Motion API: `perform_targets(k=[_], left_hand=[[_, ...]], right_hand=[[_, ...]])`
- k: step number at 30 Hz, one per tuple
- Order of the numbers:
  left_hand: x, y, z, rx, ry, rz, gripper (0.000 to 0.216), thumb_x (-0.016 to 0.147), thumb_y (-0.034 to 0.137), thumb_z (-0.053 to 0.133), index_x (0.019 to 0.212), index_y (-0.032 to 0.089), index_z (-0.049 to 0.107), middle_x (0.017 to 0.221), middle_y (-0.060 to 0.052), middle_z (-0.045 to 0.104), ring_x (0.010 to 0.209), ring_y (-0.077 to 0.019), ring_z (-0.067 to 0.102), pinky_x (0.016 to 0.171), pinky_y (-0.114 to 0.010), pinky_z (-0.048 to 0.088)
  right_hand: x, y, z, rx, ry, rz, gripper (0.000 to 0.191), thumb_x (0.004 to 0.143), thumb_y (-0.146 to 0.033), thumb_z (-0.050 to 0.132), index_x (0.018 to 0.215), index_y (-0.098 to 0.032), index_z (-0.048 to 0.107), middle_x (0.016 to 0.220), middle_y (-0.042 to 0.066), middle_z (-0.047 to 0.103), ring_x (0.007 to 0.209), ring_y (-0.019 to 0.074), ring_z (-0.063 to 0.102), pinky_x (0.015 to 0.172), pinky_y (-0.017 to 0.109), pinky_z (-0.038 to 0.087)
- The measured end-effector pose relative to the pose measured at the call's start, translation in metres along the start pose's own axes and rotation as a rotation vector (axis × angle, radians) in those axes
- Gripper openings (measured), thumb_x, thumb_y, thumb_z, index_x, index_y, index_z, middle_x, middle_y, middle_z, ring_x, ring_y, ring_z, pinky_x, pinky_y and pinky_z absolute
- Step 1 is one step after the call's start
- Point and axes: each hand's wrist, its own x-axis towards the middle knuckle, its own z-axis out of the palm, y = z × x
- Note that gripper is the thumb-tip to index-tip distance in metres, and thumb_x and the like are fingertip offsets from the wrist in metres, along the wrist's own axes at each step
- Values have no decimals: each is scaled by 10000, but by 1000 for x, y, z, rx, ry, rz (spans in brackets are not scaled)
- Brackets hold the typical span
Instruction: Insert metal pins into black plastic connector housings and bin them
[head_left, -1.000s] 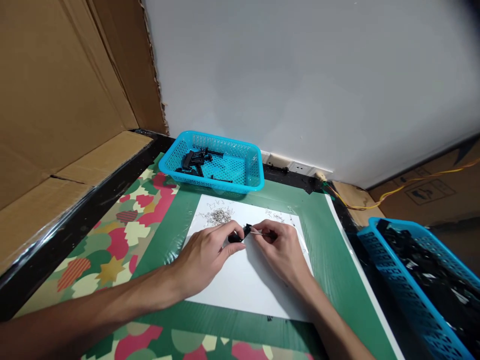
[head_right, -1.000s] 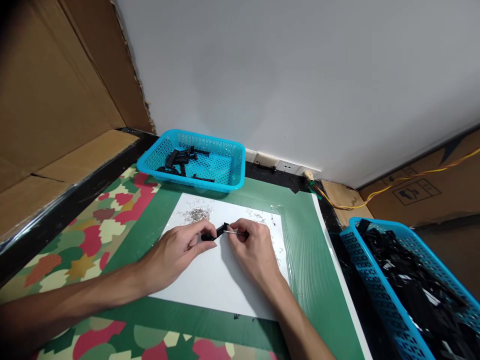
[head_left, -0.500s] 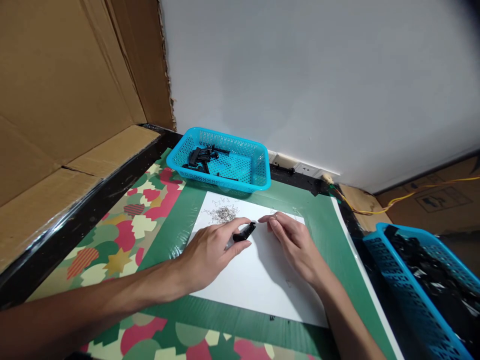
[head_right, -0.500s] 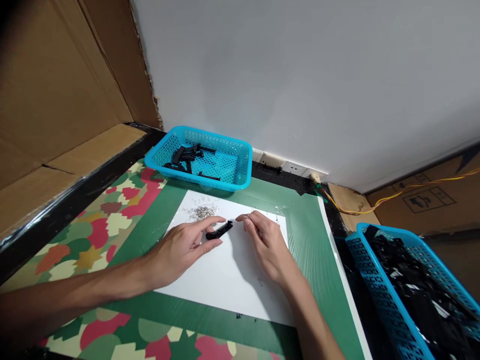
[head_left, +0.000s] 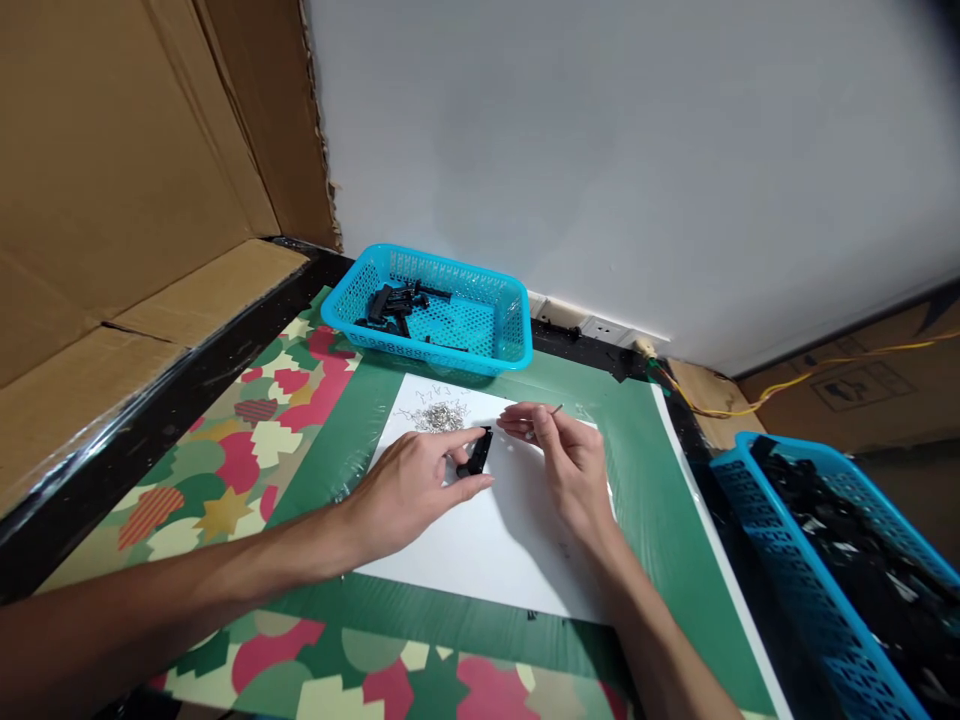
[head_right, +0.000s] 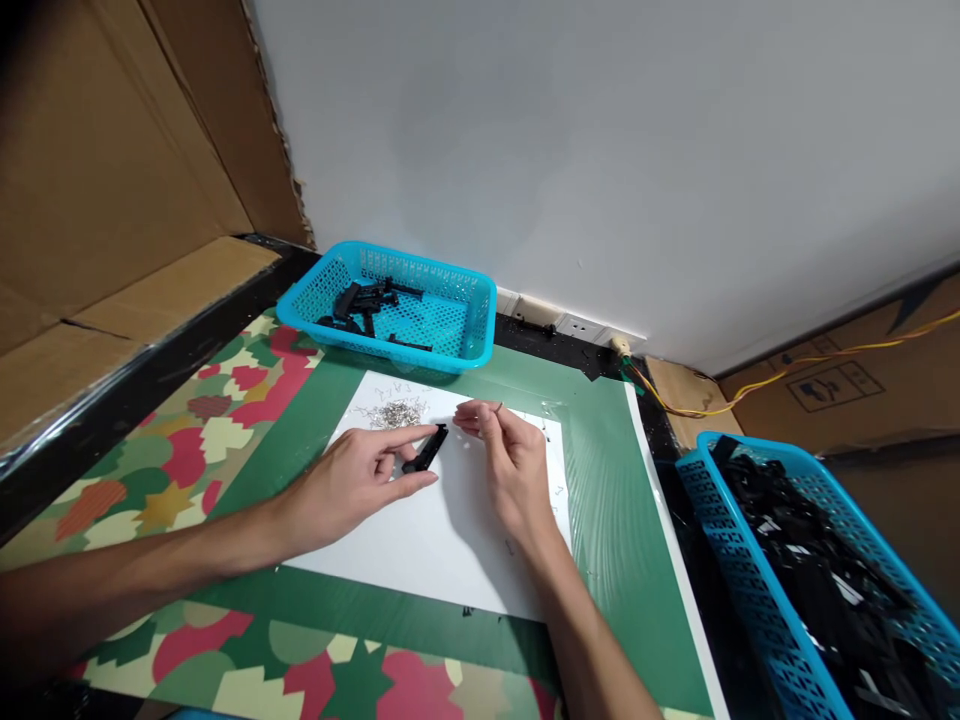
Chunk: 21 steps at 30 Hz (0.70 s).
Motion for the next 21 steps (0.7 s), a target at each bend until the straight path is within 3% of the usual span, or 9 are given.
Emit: perform_targets(k=[6, 10, 15, 17, 21], left_hand=[[2, 4, -3, 25, 13, 18, 463, 944, 415, 745, 1341, 181, 791, 750, 26, 694, 591, -116, 495, 564, -237, 356], [0, 6, -5, 5, -24, 59, 379, 970, 372, 729, 1314, 237, 813, 879, 4, 815, 661, -143, 581, 619, -255, 431], [-1, -6, 1, -35, -27, 84, 392, 962, 374, 769, 1338, 270, 802, 1271, -53, 830, 983, -243, 769, 860, -344, 592], [-1, -10, 4, -43, -17, 90, 401, 953, 377, 789, 1337, 261, 802, 1318, -68, 814, 1102, -279, 782, 946, -381, 605], [-1, -10, 5, -64, -37, 102, 396, 979, 349, 774, 1366, 264, 785, 1331, -60, 808, 1134, -285, 787, 936, -387, 616]], right_hand=[[2, -7, -6, -265, -52, -214, 321, 1130, -366, 563, 1003, -261, 838, 1086, 67, 775, 951, 211, 717, 828, 343, 528], [3, -3, -10, -225, -5, -243, 274, 1116, -352, 593, 1029, -242, 828, 984, 63, 787, 865, 206, 728, 776, 340, 544], [2, 4, -6, -212, 21, -135, 245, 1072, -369, 660, 993, -217, 836, 922, 52, 820, 797, 202, 766, 742, 320, 578], [2, 5, -4, -181, 22, -72, 255, 1057, -381, 677, 973, -209, 846, 934, 59, 838, 778, 205, 775, 733, 321, 592], [2, 4, 1, -149, 55, -20, 272, 1037, -384, 697, 935, -203, 873, 918, 72, 856, 785, 222, 794, 741, 332, 622]])
